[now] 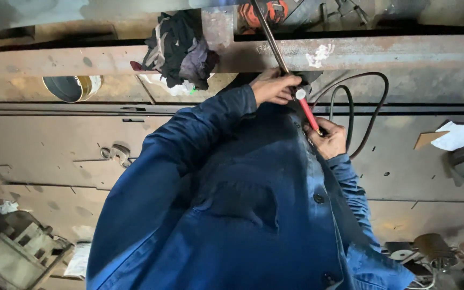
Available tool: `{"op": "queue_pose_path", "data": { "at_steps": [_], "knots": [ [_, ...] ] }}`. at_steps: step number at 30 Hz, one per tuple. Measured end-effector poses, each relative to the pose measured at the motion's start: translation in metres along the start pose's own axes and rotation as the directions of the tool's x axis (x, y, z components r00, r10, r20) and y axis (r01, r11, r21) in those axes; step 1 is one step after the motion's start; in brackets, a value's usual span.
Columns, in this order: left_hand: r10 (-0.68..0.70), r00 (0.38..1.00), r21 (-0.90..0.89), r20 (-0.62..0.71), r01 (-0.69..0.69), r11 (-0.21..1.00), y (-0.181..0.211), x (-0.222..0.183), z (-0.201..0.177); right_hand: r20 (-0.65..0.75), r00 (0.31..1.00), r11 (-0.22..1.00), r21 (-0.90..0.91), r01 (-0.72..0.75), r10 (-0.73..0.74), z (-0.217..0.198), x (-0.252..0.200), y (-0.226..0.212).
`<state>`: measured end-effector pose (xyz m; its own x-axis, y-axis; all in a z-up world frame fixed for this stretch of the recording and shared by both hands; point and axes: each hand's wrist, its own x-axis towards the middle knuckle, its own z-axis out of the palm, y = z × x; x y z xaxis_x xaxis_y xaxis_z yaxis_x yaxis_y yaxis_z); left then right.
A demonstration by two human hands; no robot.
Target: Using a cutting torch to cut through a large metal plate.
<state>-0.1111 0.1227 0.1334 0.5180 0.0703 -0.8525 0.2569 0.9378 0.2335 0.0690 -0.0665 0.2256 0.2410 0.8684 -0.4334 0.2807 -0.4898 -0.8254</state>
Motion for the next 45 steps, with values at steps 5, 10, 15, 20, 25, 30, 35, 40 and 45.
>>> {"op": "queue_pose_path", "data": {
  "at_steps": [5, 10, 15, 20, 25, 30, 35, 40, 45],
  "knots": [
    [0.058, 0.998, 0.069, 0.016, -0.059, 0.996, 0.026, -0.042, -0.003, 0.045, 0.998, 0.998, 0.034, 0.050, -0.052, 0.004, 0.014, -0.004],
    [0.069, 0.997, 0.036, -0.039, -0.068, 0.997, 0.014, -0.027, -0.024, 0.071, 0.995, 0.997, 0.024, 0.074, -0.075, 0.009, 0.017, 0.020],
    [-0.136, 0.989, -0.154, 0.065, 0.145, 0.977, -0.001, -0.003, -0.026, 0.080, 0.997, 1.000, -0.026, 0.010, -0.008, -0.003, 0.005, 0.004],
    [-0.030, 0.991, 0.130, 0.133, 0.013, 0.991, -0.015, -0.002, 0.019, 0.065, 0.993, 0.995, -0.038, -0.091, 0.094, -0.022, -0.024, -0.001],
    [-0.034, 0.972, 0.154, 0.231, -0.002, 0.988, -0.028, 0.011, 0.033, 0.066, 0.983, 0.973, 0.144, -0.181, 0.173, -0.030, -0.038, 0.008],
    [-0.028, 0.988, -0.112, 0.155, 0.046, 0.993, -0.058, 0.055, -0.001, 0.124, 0.983, 0.982, 0.112, -0.149, 0.135, -0.028, -0.024, 0.000],
    [-0.015, 1.000, -0.111, 0.012, 0.017, 0.994, -0.028, -0.004, -0.008, 0.167, 0.985, 0.998, -0.052, -0.039, 0.048, -0.015, -0.001, 0.014],
    [0.048, 0.996, -0.069, -0.072, -0.053, 0.996, 0.010, -0.040, -0.014, 0.170, 0.985, 0.998, -0.065, 0.026, -0.014, -0.005, 0.029, 0.007],
    [0.130, 0.986, 0.031, -0.101, -0.128, 0.991, 0.017, -0.035, -0.027, 0.206, 0.978, 0.995, 0.103, -0.003, -0.019, 0.000, 0.047, -0.005]
  ]
}}
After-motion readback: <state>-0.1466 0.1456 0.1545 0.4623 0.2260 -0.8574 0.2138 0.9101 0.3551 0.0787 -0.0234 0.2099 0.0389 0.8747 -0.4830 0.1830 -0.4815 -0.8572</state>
